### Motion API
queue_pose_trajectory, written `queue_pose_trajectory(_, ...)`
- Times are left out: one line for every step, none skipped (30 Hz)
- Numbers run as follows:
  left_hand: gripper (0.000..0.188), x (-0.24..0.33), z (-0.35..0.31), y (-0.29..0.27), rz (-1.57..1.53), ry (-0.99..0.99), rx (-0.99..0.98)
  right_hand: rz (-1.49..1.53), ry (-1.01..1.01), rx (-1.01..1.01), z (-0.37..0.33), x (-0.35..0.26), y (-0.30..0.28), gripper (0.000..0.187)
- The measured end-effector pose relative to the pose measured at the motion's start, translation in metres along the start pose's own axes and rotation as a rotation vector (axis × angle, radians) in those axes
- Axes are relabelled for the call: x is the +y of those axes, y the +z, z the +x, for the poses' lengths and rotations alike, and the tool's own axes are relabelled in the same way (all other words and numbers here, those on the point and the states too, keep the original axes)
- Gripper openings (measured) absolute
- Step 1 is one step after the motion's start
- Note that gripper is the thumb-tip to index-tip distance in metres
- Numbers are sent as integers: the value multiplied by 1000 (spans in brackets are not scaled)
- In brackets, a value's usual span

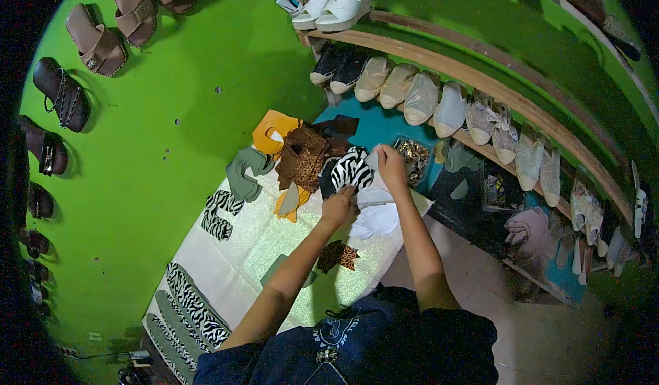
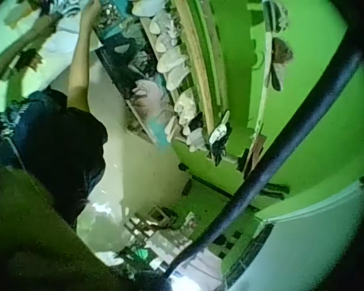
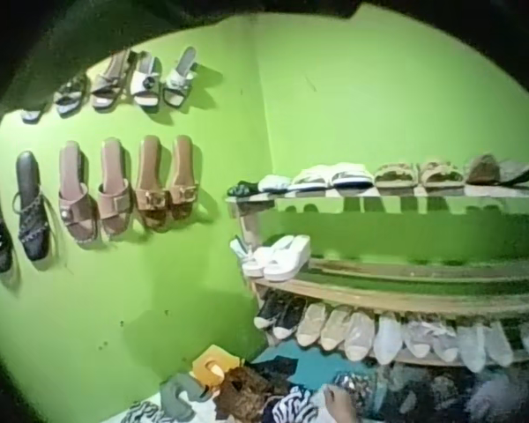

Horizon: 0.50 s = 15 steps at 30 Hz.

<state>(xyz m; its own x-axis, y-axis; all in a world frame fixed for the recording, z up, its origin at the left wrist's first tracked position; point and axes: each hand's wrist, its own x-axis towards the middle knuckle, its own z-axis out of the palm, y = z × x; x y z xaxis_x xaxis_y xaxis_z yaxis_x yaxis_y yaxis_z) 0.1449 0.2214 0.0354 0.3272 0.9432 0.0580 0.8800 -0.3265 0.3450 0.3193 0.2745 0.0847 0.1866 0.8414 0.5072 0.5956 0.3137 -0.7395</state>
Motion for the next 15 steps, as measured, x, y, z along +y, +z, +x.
queue_pose_trajectory(41,-3,-2,1,-1,-7,9,-7,35,-35,3,-9,-7,22)
queue_pose_trajectory(41,2,-2,-3,-27,-8,3,-25,76,-63,4,-15,-16,22)
queue_pose_trajectory(40,6,-1,-6,-53,-9,-3,26,57,-39,4,-11,-18,21)
queue_pose_trajectory(40,10,-1,-11,-78,-12,-8,51,7,-59,2,-11,-22,20)
queue_pose_trajectory(41,6,-3,-13,-187,19,38,80,-49,-88,0,-15,-24,19)
queue_pose_trajectory(42,4,-5,-14,-283,6,153,111,-105,-118,-2,-19,-25,18)
queue_pose_trajectory(43,2,-7,-15,-376,-9,272,146,-130,-152,-5,-24,-22,15)
queue_pose_trajectory(44,-1,-10,-18,-468,-27,395,198,-124,-215,-9,-33,-22,14)
queue_pose_trajectory(48,8,-16,-36,-429,-25,515,242,-107,-273,-14,-37,-26,14)
queue_pose_trajectory(53,5,-18,-42,-415,67,608,288,-91,-333,-20,-43,-29,14)
queue_pose_trajectory(56,2,-27,-53,-319,86,635,342,-134,-350,-25,-54,-29,14)
queue_pose_trajectory(60,0,-35,-63,-225,107,660,392,-110,-404,-31,-54,-24,13)
queue_pose_trajectory(45,-3,-41,-70,-269,124,687,423,-114,-451,-37,-56,-20,13)
queue_pose_trajectory(40,-12,-52,-73,-215,126,671,459,-116,-504,-44,-63,-15,13)
queue_pose_trajectory(34,-22,-63,-76,-161,127,653,524,-106,-564,-51,-69,-10,13)
